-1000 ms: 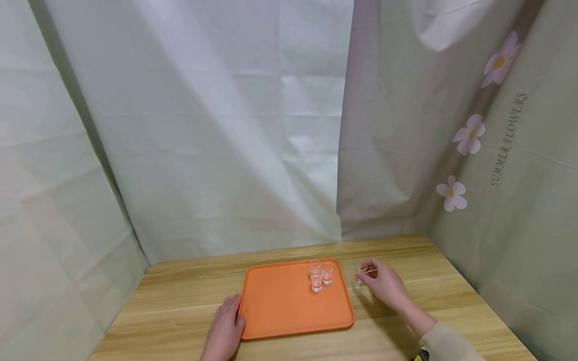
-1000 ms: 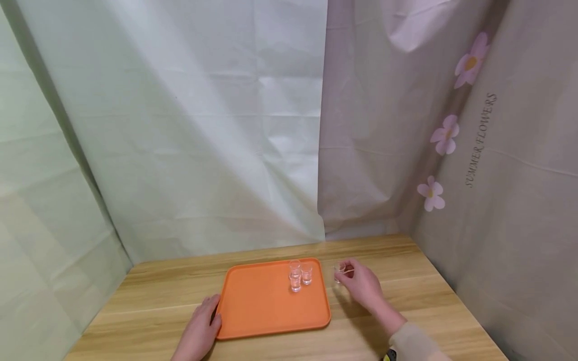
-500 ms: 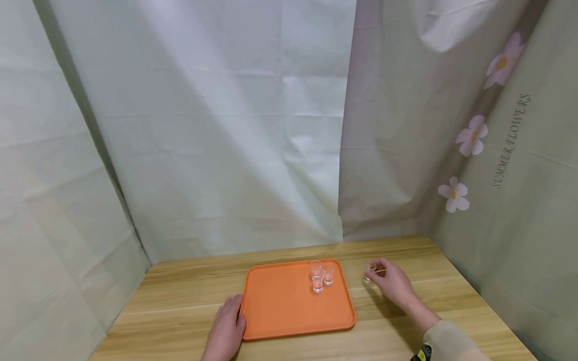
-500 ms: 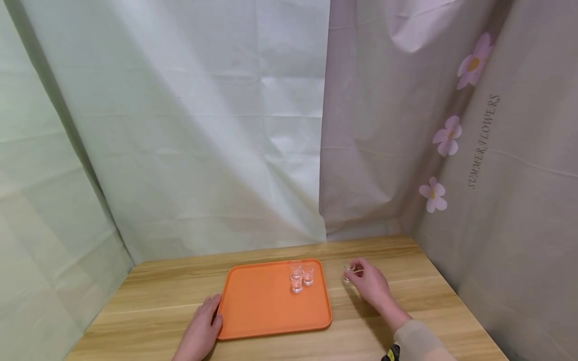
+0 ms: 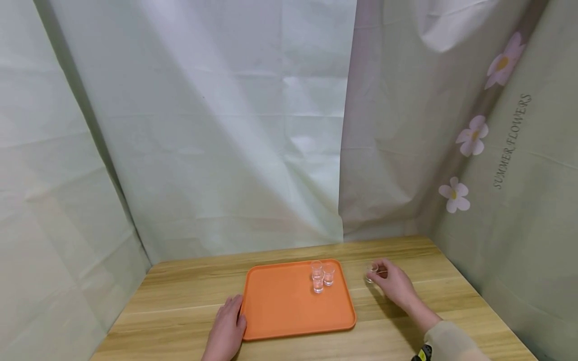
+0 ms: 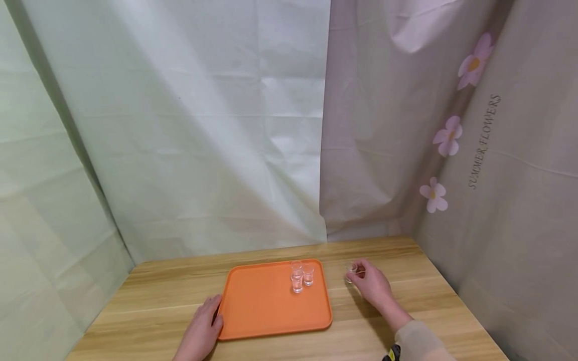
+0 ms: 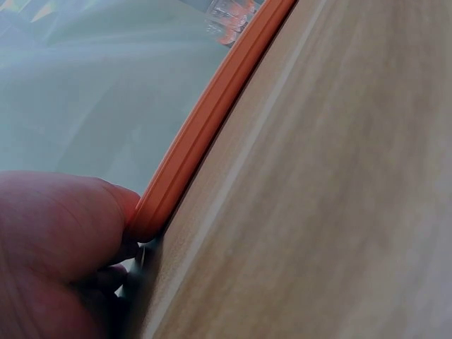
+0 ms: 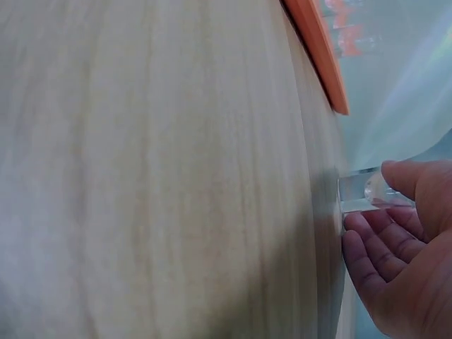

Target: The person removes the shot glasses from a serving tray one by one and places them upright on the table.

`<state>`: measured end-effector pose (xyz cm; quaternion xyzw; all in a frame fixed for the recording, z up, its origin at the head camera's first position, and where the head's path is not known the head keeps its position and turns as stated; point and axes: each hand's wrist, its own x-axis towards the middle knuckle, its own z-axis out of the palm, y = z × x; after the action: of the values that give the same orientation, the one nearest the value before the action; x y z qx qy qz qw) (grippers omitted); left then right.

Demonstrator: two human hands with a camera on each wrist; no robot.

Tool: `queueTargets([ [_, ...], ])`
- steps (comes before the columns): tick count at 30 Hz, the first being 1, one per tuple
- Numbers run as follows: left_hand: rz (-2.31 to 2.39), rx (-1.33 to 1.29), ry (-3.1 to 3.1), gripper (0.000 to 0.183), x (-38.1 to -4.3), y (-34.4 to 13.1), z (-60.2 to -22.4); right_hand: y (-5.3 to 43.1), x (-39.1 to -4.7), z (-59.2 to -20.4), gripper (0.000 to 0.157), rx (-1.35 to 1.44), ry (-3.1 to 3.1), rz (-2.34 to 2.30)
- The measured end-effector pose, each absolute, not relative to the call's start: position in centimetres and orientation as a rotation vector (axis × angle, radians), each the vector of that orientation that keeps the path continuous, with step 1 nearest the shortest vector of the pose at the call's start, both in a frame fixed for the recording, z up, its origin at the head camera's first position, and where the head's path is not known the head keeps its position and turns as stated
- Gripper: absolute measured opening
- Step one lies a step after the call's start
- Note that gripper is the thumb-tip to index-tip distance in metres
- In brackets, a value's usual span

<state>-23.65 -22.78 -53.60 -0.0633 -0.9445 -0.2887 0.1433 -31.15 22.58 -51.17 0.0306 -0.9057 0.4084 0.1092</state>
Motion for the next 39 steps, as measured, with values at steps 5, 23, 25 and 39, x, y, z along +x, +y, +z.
queueTargets([
  [5,-0.837,-0.179,-2.729,0.047,-23.6,-22.8,-53.5,22.6,-31.2,-51.1,0.037,0.096,-2.665,1.223],
  [23,-0.845,-0.192,-2.743,0.048,-23.9,-23.0,-53.7,20.9,-29.9,-48.7,0.072,0.239,-2.565,1.158],
  [25,-0.845,-0.192,-2.735,0.048,-23.9,-23.0,-53.8,20.3,-30.0,-48.2,0.069,0.298,-2.538,1.147],
  [39,-0.833,-0.187,-2.744,0.047,-23.7,-22.9,-53.6,15.7,-29.7,-47.8,0.058,0.426,-2.558,1.318],
])
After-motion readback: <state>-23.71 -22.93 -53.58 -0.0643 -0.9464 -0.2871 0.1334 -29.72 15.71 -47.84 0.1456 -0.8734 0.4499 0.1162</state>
